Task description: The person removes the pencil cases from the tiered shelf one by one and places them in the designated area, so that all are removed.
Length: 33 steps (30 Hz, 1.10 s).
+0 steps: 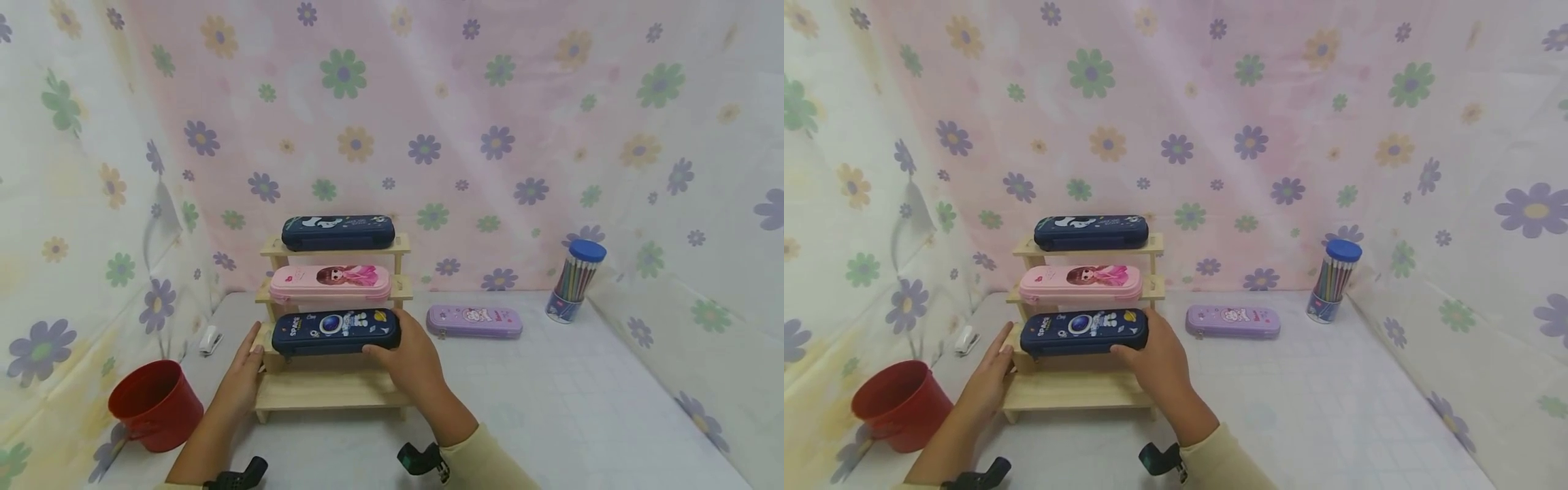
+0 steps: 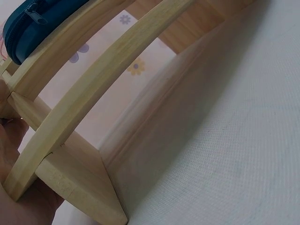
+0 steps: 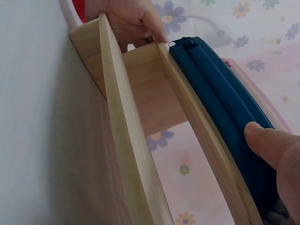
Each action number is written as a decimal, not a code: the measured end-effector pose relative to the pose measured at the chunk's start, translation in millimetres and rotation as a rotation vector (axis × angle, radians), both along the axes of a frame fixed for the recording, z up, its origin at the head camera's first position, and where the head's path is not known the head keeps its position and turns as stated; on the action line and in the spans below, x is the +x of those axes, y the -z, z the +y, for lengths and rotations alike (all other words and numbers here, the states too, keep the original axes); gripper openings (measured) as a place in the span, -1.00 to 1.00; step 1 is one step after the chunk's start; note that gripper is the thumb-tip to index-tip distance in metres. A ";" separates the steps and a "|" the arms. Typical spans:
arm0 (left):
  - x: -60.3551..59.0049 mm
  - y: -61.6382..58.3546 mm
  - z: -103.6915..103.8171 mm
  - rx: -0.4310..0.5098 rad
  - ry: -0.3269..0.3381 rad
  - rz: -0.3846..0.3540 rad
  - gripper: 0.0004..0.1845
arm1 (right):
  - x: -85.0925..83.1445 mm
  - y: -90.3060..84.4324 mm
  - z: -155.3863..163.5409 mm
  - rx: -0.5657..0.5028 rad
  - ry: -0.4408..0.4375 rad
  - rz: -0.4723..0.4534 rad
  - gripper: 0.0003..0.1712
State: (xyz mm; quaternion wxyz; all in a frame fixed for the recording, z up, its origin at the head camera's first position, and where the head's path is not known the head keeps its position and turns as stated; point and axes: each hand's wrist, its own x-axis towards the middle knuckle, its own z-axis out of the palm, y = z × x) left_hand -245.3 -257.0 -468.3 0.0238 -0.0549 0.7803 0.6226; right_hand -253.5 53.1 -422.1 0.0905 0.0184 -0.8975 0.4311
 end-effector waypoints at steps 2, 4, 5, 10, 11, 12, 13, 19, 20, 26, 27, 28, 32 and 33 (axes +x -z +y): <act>0.0 -0.3 0.6 0.007 0.001 0.009 -0.40 | -0.3 0.3 2.2 0.002 0.000 0.011 0.12; 0.3 -0.6 1.0 0.015 -0.001 0.013 -0.39 | -0.6 0.4 4.2 0.009 -0.001 0.024 0.12; 0.2 -0.6 1.0 0.018 -0.002 0.014 -0.39 | -0.8 0.2 5.2 0.009 -0.003 0.030 0.11; 0.2 -0.3 1.2 0.027 0.002 0.023 -0.39 | -1.9 -1.3 10.0 0.010 -0.013 0.032 0.08; 0.0 -0.3 1.2 0.028 0.005 0.025 -0.39 | -2.0 -1.8 11.0 0.012 -0.015 0.028 0.08; 0.0 -0.2 1.1 0.026 0.004 0.025 -0.39 | -2.2 -2.3 12.1 0.014 -0.016 0.026 0.08; -0.3 -0.1 1.1 0.028 0.005 0.026 -0.39 | -2.4 -2.8 13.2 0.013 -0.018 0.024 0.08; -1.0 1.4 0.7 0.010 0.001 0.010 -0.40 | -1.9 -4.8 20.6 -0.004 -0.019 0.013 0.08; -0.5 1.5 0.6 0.000 -0.002 0.007 -0.40 | -2.0 -4.6 22.0 -0.006 -0.019 0.013 0.07; 1.8 1.1 0.9 -0.030 -0.015 -0.002 -0.40 | -2.4 -3.4 30.4 -0.050 -0.045 0.010 0.05; 1.9 1.0 0.8 -0.026 -0.014 -0.004 -0.40 | -2.5 -2.8 32.0 -0.058 -0.051 0.006 0.05; 2.6 0.7 0.8 -0.025 -0.014 -0.005 -0.40 | -2.7 -2.1 34.0 -0.065 -0.057 0.001 0.05; 2.6 -0.1 -0.2 -0.026 -0.017 -0.012 -0.40 | -4.4 1.1 42.9 -0.088 -0.069 -0.009 0.03; 2.3 -0.4 -0.6 -0.027 -0.019 -0.014 -0.40 | -4.8 2.0 45.2 -0.091 -0.069 -0.011 0.03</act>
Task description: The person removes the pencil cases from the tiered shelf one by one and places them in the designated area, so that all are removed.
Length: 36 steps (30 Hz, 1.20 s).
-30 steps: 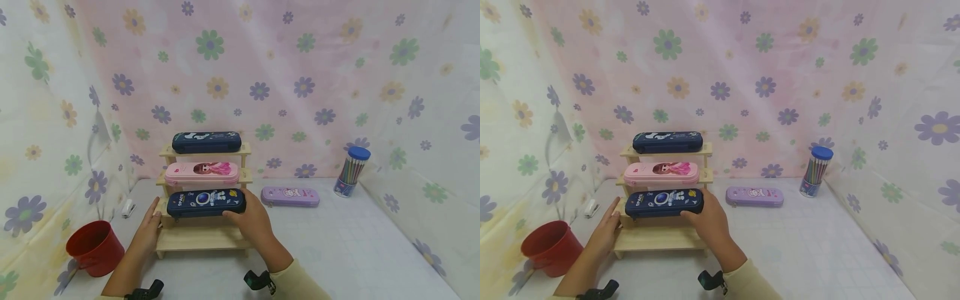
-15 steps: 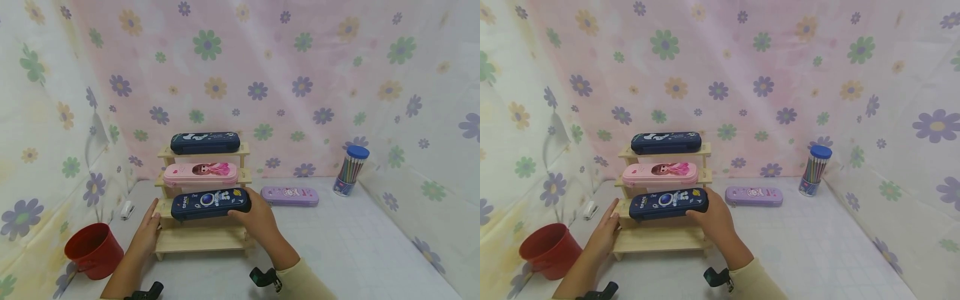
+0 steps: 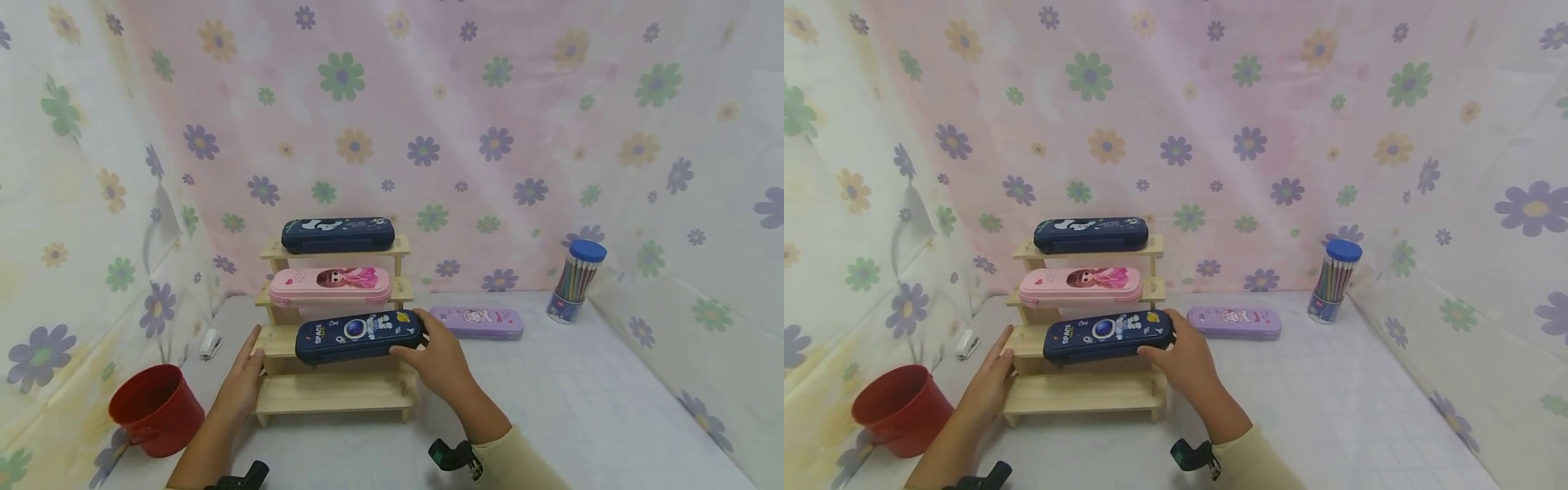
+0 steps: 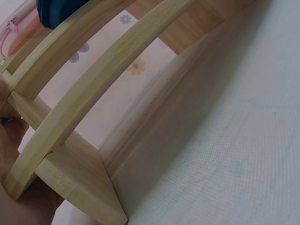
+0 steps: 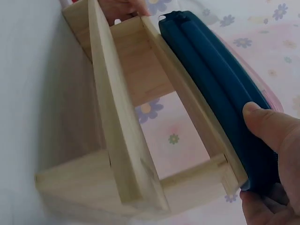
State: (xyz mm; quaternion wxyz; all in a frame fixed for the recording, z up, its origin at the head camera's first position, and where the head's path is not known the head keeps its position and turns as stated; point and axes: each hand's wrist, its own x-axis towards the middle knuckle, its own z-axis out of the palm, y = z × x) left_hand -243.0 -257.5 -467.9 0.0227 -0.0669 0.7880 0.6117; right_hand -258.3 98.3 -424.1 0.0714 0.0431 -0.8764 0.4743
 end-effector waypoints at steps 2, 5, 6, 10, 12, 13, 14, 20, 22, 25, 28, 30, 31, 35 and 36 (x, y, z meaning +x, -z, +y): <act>-0.9 0.1 0.6 0.000 -0.005 -0.003 -0.41 | -0.2 1.3 5.8 -0.006 0.001 -0.001 0.02; -1.7 0.3 1.4 0.009 -0.004 0.003 -0.41 | 0.3 3.1 13.7 -0.009 0.004 0.001 0.01; -1.8 0.2 1.8 0.013 -0.001 0.005 -0.41 | 0.7 3.6 16.1 -0.011 0.006 0.000 0.02; -2.2 0.3 1.3 0.019 0.003 0.008 -0.40 | 3.5 4.5 23.7 -0.021 0.017 -0.006 0.03; -2.5 1.4 1.1 0.022 -0.001 -0.001 -0.40 | 4.9 4.7 27.4 -0.028 0.021 -0.010 0.04; -2.3 2.1 1.0 0.021 -0.003 -0.003 -0.41 | 5.4 4.9 29.6 -0.031 0.022 -0.010 0.04; -2.1 2.8 0.7 0.021 -0.002 -0.006 -0.41 | 6.0 5.2 31.8 -0.033 0.021 -0.009 0.05; -0.8 3.4 1.1 0.017 0.002 0.003 -0.41 | 7.1 6.0 46.9 -0.050 0.021 0.006 0.08; -1.1 2.8 1.4 0.015 -0.001 0.003 -0.41 | 6.7 6.0 52.5 -0.049 0.021 0.009 0.11; -1.5 2.3 1.8 0.012 -0.004 0.001 -0.41 | 7.2 5.9 61.5 -0.044 0.020 0.011 0.15; -1.1 2.9 1.4 0.013 -0.004 0.000 -0.41 | 8.1 6.8 71.0 -0.033 0.024 0.006 0.18; -0.9 3.5 1.1 0.015 -0.004 0.000 -0.41 | 8.7 7.2 77.3 -0.025 0.027 0.004 0.18; -0.8 3.7 1.0 0.017 -0.005 0.000 -0.42 | 9.0 7.2 80.4 -0.025 0.029 0.004 0.18; -2.3 3.9 1.0 0.023 -0.003 0.010 -0.41 | 10.0 7.0 91.9 -0.017 0.043 0.001 0.18; -2.4 3.9 1.2 0.023 -0.005 0.010 -0.41 | 10.3 7.1 94.9 -0.015 0.044 -0.005 0.18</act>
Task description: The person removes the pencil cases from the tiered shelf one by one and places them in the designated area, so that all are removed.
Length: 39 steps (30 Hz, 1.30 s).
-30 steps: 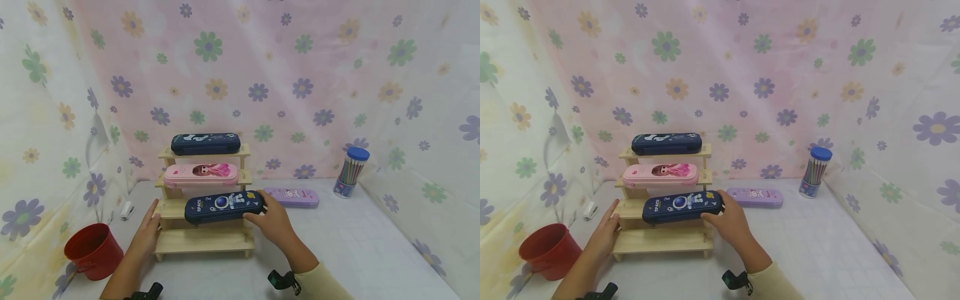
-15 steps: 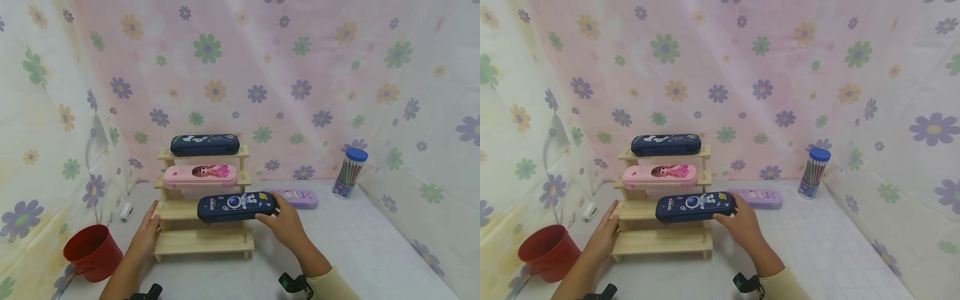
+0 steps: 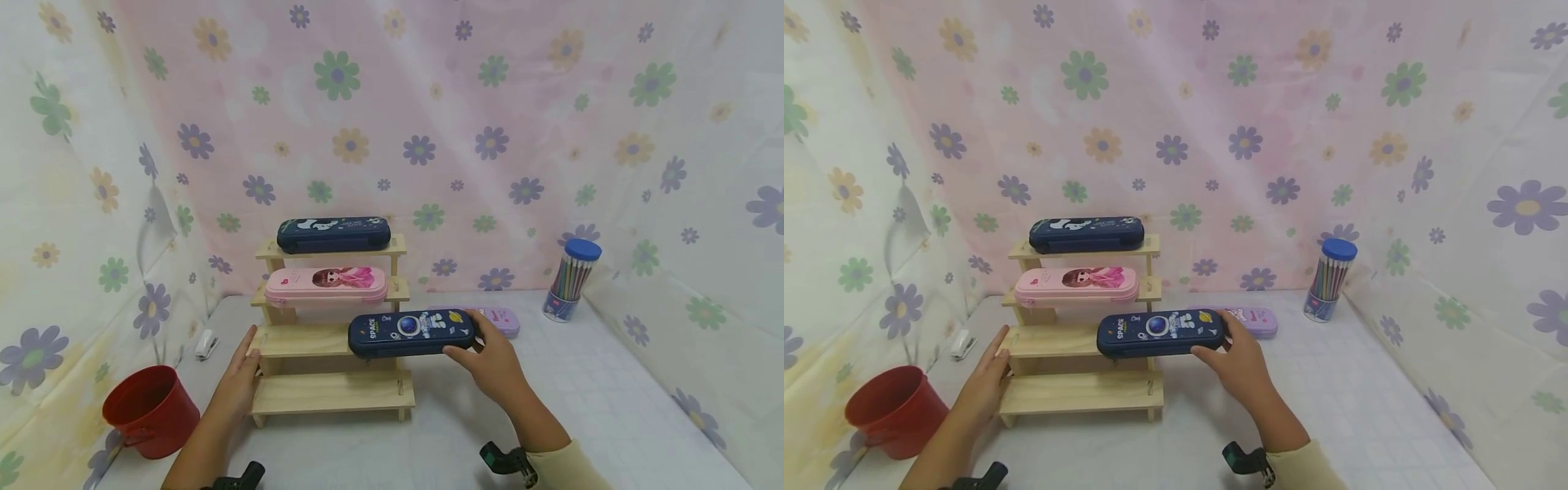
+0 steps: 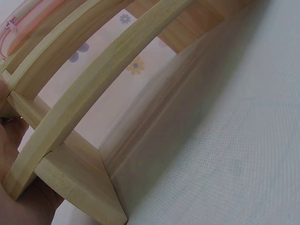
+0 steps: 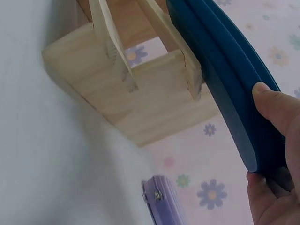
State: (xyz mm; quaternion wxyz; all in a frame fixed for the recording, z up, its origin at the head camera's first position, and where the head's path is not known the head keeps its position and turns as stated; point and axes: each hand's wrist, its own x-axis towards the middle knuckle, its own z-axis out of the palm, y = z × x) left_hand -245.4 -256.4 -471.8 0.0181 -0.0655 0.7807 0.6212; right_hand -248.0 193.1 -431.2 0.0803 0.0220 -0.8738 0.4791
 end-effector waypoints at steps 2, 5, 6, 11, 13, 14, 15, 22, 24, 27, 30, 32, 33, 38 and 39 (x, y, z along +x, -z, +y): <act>-0.2 -0.2 0.0 -0.003 0.000 0.004 -0.41 | 0.4 0.1 5.5 0.006 0.006 -0.015 0.19; 0.1 -0.3 -0.3 -0.007 -0.003 0.000 -0.41 | 0.6 0.7 13.3 0.011 0.008 -0.031 0.21; 0.2 -0.4 -0.4 -0.009 -0.001 0.002 -0.41 | 0.5 1.0 16.0 0.015 0.008 -0.031 0.21; 0.2 -0.6 -1.1 -0.010 0.005 0.001 -0.41 | -1.9 4.8 27.8 0.019 0.022 -0.031 0.23; 0.3 -0.9 -1.2 -0.008 0.003 -0.004 -0.41 | -3.6 6.7 31.5 0.018 0.021 -0.032 0.25; 0.2 -0.9 -1.4 -0.008 0.003 -0.006 -0.42 | -4.3 7.7 33.2 0.017 0.021 -0.032 0.25; 0.0 -0.9 -1.5 -0.009 0.002 -0.005 -0.42 | -5.0 8.4 35.0 0.016 0.024 -0.034 0.25; -0.9 -0.6 -0.8 -0.008 -0.012 -0.020 -0.42 | -9.2 11.4 52.2 -0.001 0.035 -0.054 0.30; -0.9 -0.4 -0.6 0.000 -0.014 -0.025 -0.41 | -10.7 12.2 57.9 -0.016 0.038 -0.062 0.30; -0.9 -0.1 -0.8 0.012 -0.009 -0.025 -0.41 | -12.7 16.0 65.8 -0.044 0.041 -0.072 0.28; 1.6 -0.4 -1.4 -0.019 -0.001 -0.027 -0.41 | -13.4 21.9 73.6 -0.086 0.036 -0.089 0.25; 3.1 -0.5 -2.2 -0.046 0.005 -0.031 -0.41 | -13.9 25.7 78.4 -0.102 0.035 -0.101 0.24; 3.9 -0.5 -2.5 -0.059 0.005 -0.033 -0.41 | -14.4 27.1 80.6 -0.108 0.037 -0.105 0.23; 1.3 0.2 -2.4 -0.053 0.000 -0.018 -0.40 | -17.7 31.6 91.2 -0.081 0.073 -0.136 0.26; 0.6 0.5 -2.1 -0.052 -0.001 -0.013 -0.41 | -18.2 32.4 93.2 -0.075 0.079 -0.143 0.27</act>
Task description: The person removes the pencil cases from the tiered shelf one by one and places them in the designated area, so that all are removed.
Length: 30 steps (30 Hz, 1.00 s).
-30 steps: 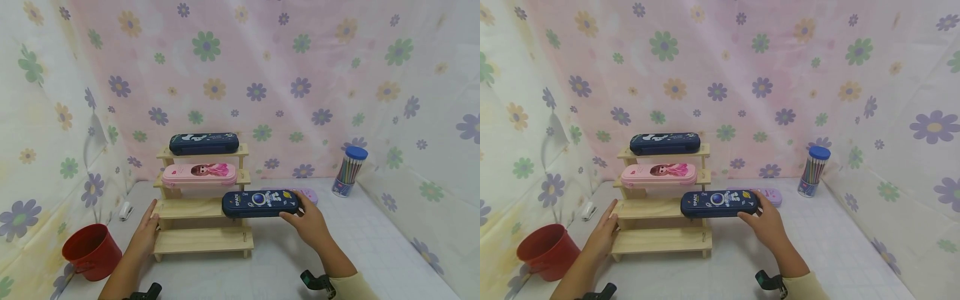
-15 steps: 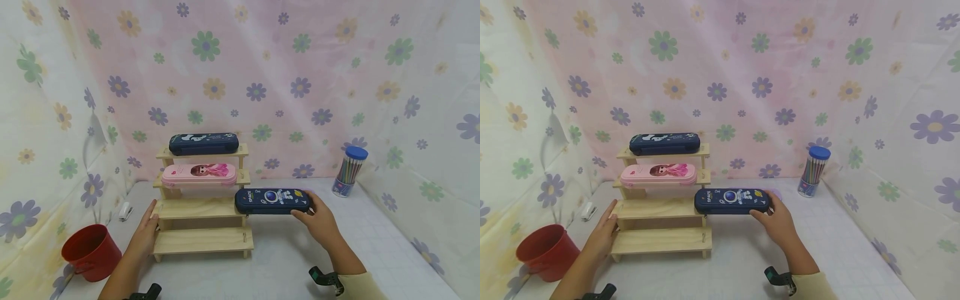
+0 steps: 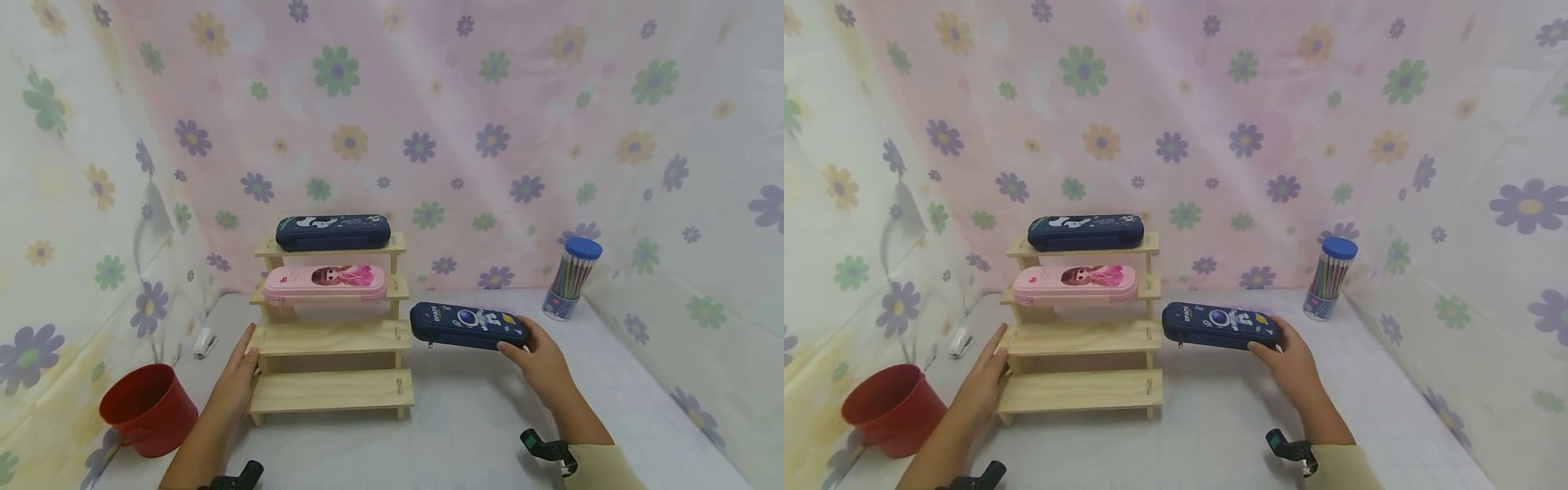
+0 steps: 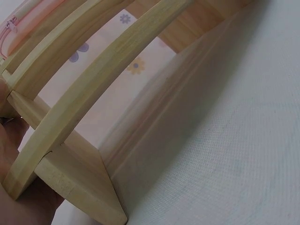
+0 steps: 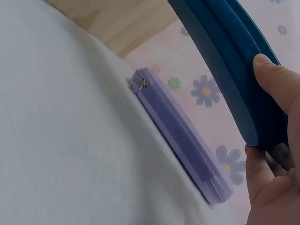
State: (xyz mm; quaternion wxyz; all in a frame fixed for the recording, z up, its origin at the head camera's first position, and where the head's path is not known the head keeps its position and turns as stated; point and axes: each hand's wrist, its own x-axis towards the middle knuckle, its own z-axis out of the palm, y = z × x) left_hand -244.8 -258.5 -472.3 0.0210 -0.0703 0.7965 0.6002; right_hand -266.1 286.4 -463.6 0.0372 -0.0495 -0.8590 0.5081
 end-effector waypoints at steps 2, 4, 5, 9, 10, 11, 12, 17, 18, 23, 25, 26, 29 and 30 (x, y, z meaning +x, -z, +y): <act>-1.4 0.0 0.3 0.003 -0.002 0.002 -0.41 | -1.0 1.8 3.9 0.009 0.002 -0.016 0.29; -2.2 -0.1 0.9 0.007 0.000 0.005 -0.41 | -2.5 5.0 8.3 0.024 0.003 -0.037 0.32; -2.2 -0.1 1.2 0.009 0.002 0.006 -0.41 | -3.5 7.0 10.8 0.027 0.002 -0.043 0.33; -1.7 -0.5 2.3 0.017 0.004 0.010 -0.40 | -8.7 17.7 22.7 0.069 -0.005 -0.085 0.37; -1.2 -0.7 2.6 0.019 0.002 0.009 -0.40 | -10.1 20.4 25.7 0.078 -0.009 -0.093 0.37; -0.9 -0.7 2.6 0.018 -0.001 0.011 -0.40 | -11.3 22.8 28.3 0.087 -0.012 -0.101 0.37; -0.7 -1.0 2.6 0.022 -0.003 0.010 -0.40 | -12.4 24.9 30.5 0.096 -0.016 -0.109 0.38; 0.1 -1.7 2.3 0.035 -0.003 0.018 -0.40 | -16.5 32.1 38.5 0.079 -0.026 -0.130 0.39; 0.2 -1.9 2.4 0.035 -0.002 0.018 -0.41 | -16.8 32.8 39.5 0.075 -0.027 -0.132 0.38; 0.2 -2.7 3.3 0.028 0.002 0.011 -0.41 | -16.7 33.5 42.0 0.073 -0.025 -0.142 0.34; -0.2 -2.7 3.2 0.024 0.000 0.009 -0.41 | -16.4 33.5 41.8 0.083 -0.030 -0.143 0.32; -0.3 -2.6 3.1 0.023 -0.002 0.008 -0.41 | -16.5 33.8 41.6 0.087 -0.033 -0.144 0.32; -0.1 -1.8 2.2 0.016 -0.006 0.003 -0.41 | -16.4 34.6 39.9 0.102 -0.042 -0.150 0.33; 0.4 -1.6 1.8 0.014 -0.005 0.002 -0.41 | -16.4 35.1 39.5 0.106 -0.041 -0.152 0.33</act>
